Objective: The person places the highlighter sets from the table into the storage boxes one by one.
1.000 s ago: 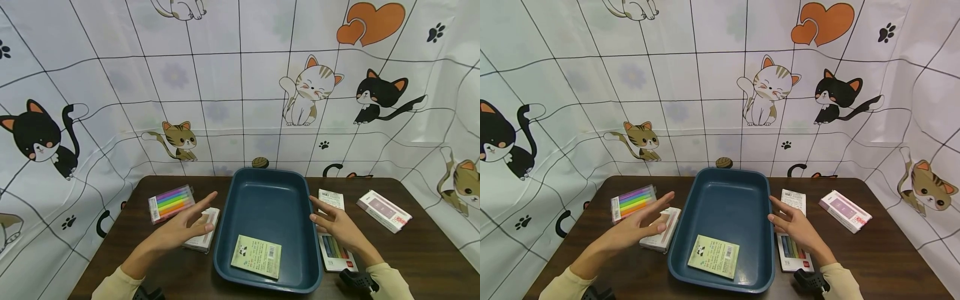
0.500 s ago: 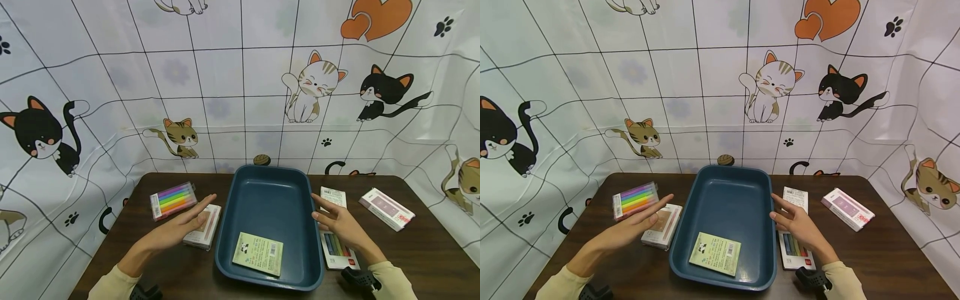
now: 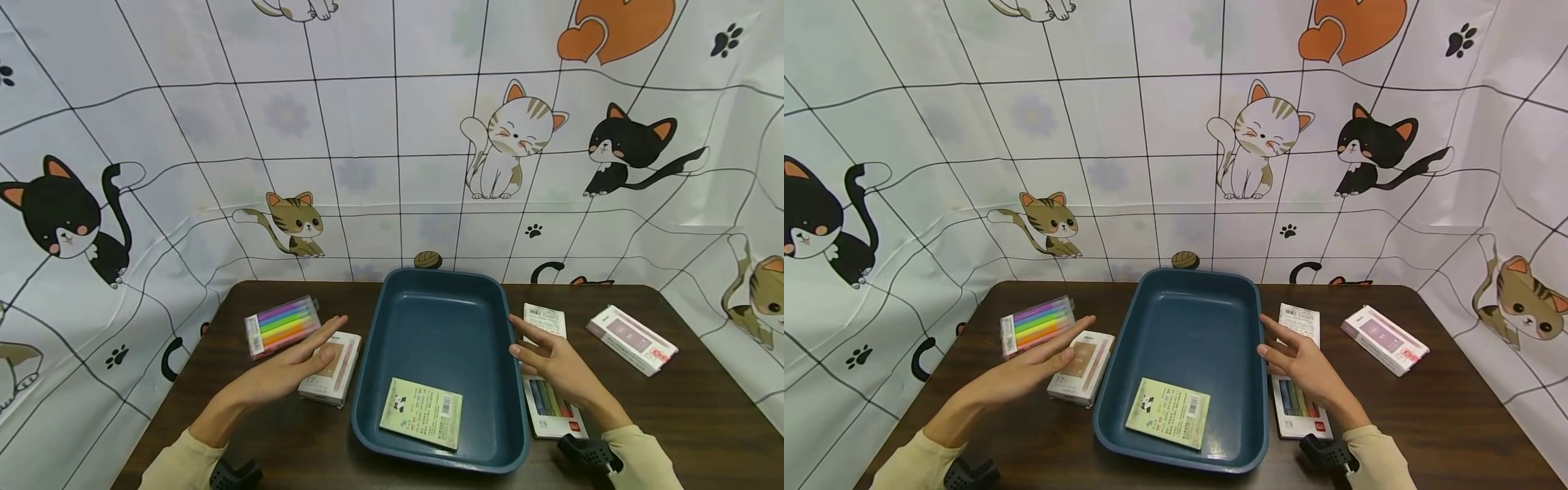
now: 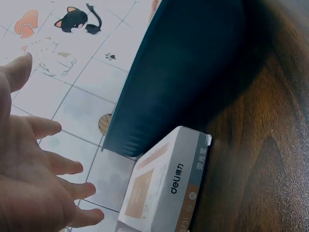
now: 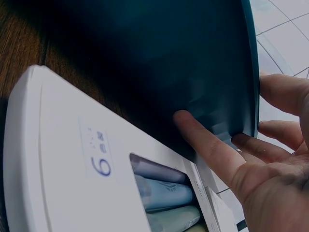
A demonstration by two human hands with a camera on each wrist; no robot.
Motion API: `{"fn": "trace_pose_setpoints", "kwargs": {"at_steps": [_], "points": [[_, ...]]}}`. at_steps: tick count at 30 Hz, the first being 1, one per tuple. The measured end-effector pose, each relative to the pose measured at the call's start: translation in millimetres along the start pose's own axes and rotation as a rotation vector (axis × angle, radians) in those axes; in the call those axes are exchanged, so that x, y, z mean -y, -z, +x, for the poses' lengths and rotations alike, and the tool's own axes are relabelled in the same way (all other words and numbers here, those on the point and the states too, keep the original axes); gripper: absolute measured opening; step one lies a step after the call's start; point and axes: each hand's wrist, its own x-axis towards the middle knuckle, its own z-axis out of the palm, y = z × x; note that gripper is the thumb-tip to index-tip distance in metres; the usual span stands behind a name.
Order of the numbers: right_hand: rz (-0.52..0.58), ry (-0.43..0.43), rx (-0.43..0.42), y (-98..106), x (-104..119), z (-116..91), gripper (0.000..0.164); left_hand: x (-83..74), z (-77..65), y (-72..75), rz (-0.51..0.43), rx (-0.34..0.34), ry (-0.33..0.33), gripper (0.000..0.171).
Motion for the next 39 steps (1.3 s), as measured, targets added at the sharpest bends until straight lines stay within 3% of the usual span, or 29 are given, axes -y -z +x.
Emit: {"fn": "trace_pose_setpoints", "kwargs": {"at_steps": [11, 17, 22, 31, 39], "points": [[-0.006, -0.011, -0.004, 2, -2, -1, 0.067, 14.3, 7.5, 2.4, 0.063, -0.043, 0.027, 0.058], [0.000, -0.018, -0.009, 0, -3, -3, 0.067, 29.1, 9.4, 1.6, 0.251, -0.110, -0.009, 0.075], [0.012, -0.007, -0.005, 0, -3, -2, 0.068, 33.5, 7.3, 3.6, 0.351, -0.101, -0.020, 0.086], [0.019, -0.002, -0.009, -1, -2, -1, 0.067, 38.4, 4.0, 8.9, 0.479, -0.108, 0.014, 0.078], [0.014, 0.004, -0.017, -1, -2, 0, 0.067, 44.0, 7.6, 12.1, 0.473, -0.123, -0.021, 0.072]]}}
